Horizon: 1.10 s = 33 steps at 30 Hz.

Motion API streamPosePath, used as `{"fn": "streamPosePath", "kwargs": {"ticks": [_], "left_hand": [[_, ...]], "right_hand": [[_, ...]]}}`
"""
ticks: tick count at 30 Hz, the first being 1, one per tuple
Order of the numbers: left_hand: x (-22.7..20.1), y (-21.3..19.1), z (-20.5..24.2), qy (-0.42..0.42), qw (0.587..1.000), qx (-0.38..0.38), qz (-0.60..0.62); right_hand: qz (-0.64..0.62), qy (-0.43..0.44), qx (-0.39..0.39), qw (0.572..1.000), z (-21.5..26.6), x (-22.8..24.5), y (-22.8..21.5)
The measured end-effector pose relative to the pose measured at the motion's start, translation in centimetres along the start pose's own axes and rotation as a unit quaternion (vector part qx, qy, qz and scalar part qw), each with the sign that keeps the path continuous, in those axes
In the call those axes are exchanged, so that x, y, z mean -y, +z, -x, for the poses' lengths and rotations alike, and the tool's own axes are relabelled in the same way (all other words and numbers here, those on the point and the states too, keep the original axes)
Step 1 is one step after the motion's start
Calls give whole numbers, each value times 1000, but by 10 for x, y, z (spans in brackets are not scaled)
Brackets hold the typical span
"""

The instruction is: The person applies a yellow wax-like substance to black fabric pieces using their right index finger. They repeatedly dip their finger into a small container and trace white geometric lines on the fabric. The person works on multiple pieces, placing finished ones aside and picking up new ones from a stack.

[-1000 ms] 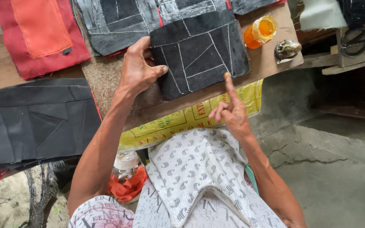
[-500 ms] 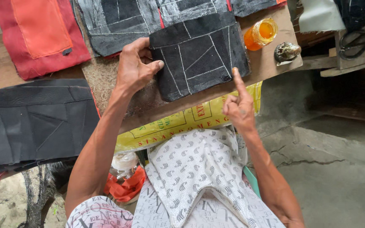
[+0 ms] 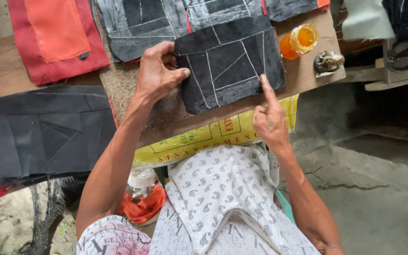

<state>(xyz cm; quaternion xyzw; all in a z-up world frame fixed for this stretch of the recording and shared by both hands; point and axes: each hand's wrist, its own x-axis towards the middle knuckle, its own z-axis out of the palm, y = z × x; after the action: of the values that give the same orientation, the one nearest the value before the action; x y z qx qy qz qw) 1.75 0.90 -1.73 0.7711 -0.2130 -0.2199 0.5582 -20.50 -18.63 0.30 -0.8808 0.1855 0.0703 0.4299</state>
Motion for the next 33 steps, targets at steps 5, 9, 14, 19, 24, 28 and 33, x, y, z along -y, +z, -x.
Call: {"fn": "streamPosePath", "kwargs": {"ticks": [5,9,14,19,24,28,33], "left_hand": [[5,0,0,24,999,3,45],[5,0,0,0,998,1,66],[7,0,-4,31,996,14,85],[4,-2,-5,-12,996,19,81],[7,-2,-5,-28,997,22,68],[11,-2,-8,38,997,20,59],[9,-1,-10,-56,998,20,33]], "right_hand": [[172,-77,10,982,0,21,47],[180,-190,28,965,3,48,68],[211,-130,69,966,3,51,52],[220,-193,29,956,12,43,45],[266,-233,-10,935,14,37,52],[202,-239,44,949,8,21,27],[319,-158,28,934,6,11,39]]}}
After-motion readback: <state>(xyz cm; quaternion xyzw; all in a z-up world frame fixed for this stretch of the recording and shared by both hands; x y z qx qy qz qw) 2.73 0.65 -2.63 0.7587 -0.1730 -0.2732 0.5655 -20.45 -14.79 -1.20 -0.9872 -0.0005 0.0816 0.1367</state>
